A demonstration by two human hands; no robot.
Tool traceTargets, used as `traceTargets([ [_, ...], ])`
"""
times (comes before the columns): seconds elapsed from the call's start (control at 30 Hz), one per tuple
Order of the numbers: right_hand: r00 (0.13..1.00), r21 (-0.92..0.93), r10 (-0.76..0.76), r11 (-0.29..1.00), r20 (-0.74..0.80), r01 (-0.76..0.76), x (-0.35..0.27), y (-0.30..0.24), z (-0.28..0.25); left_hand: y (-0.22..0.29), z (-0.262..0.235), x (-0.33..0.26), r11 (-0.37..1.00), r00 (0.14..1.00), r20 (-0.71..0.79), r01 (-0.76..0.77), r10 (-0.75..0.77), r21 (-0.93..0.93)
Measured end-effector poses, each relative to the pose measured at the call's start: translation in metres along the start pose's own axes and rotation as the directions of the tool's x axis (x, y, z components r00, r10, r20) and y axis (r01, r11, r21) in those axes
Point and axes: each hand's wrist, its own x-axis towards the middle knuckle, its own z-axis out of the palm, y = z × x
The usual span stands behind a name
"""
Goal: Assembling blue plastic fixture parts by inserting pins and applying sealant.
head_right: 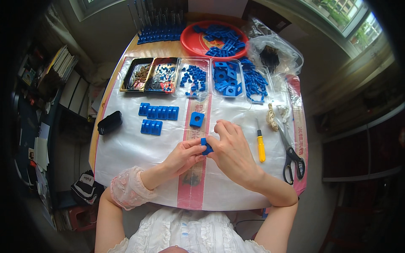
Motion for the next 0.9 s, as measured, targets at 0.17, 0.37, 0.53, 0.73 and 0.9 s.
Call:
traceTargets([
  [0.17,1.000,-0.022,-0.015,1.000,-0.021,0.015,-0.0016,0.0001,0.0036,-0.0032,0.0007,0.0003,1.000,0.999,-0.038,-0.007,0.008,0.024],
  [0.37,1.000,-0.021,-0.020,1.000,-0.019,0.020,-0.0016,0.0010,0.0045,-0.0023,0.0034,-0.0005,0.999,0.999,-0.030,-0.034,0.035,0.034],
  [0.53,1.000,-0.023,-0.023,0.999,-0.015,0.023,-0.0014,0.0004,0.0041,-0.0065,0.0024,0.0002,0.997,0.997,-0.055,-0.053,0.057,0.060],
  [0.73,1.000,-0.019,-0.021,1.000,-0.019,0.021,-0.0017,0.0010,0.0044,-0.0083,0.0006,0.0011,0.996,0.996,-0.051,-0.065,0.068,0.058],
  [0.9,1.000,0.009,-0.018,1.000,-0.012,0.018,-0.0010,0.0016,0.0032,-0.0075,0.0023,0.0004,0.995,0.996,-0.047,-0.069,0.073,0.068],
])
